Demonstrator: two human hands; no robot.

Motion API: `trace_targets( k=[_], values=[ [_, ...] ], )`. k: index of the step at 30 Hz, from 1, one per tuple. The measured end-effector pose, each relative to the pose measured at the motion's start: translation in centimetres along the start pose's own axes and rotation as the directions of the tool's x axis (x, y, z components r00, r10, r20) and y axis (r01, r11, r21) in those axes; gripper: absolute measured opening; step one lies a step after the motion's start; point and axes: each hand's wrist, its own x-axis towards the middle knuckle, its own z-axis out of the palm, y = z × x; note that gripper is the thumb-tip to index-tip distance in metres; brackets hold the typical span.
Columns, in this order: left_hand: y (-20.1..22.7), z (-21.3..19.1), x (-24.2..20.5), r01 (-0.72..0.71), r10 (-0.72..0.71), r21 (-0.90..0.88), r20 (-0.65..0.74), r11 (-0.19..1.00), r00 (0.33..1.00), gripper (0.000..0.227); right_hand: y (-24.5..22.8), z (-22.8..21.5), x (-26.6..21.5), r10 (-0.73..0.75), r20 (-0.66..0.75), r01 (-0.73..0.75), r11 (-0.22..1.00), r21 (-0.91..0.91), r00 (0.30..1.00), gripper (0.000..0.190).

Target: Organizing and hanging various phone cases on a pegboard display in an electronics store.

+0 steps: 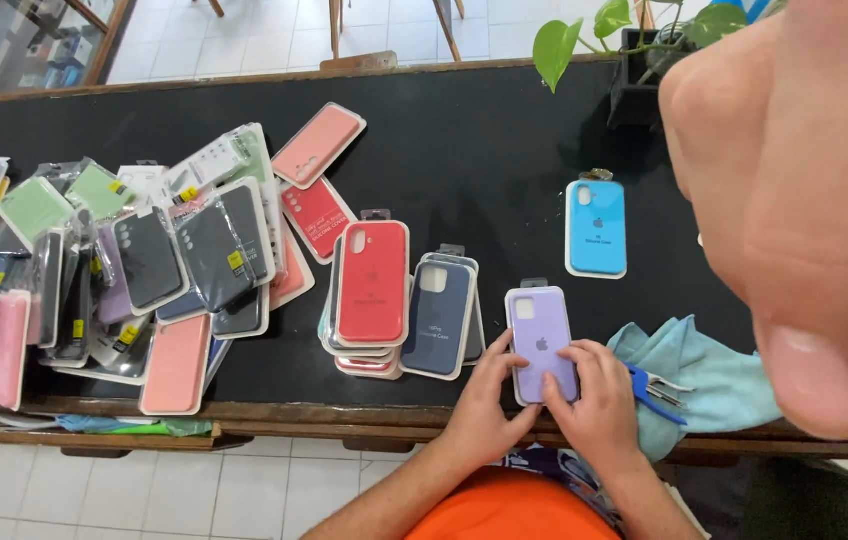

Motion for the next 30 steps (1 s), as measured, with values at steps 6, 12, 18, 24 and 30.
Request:
trace_targets(
  k=[6,12,18,24,30],
  values=[
    [-1.7,0.2,0.3,-0.214,0.217,0.039,-0.078,0.976,0.973,0.046,0.7,1.3,0.0,-0.107,-0.125,0.105,0.994,-0.029,0.986,0.044],
    [-3.0,1.9,0.2,-0.151,0.157,0.092,-0.071,0.984,0.985,0.051,2.6,1.3,-0.8,-0.095,-0.112,0.1,0.994,0.042,0.989,0.045],
    [-1.2,1.0,-0.2,-0.231,0.24,0.095,-0.096,0.968,0.966,0.049,1.6,0.9,-0.8,-0.079,-0.073,0.078,0.997,-0.016,0.994,0.046],
    [-0.9,-0.8,-0.6,-0.217,0.227,0.114,-0.085,0.97,0.97,0.049,1.3,3.4,-1.5,-0.058,-0.08,0.053,0.997,-0.06,0.995,0.053],
    [-1.4,0.1,-0.3,-0.216,0.219,0.047,-0.084,0.975,0.972,0.046,1.4,1.7,-0.7,-0.145,-0.116,0.139,0.989,-0.056,0.983,0.045]
  ],
)
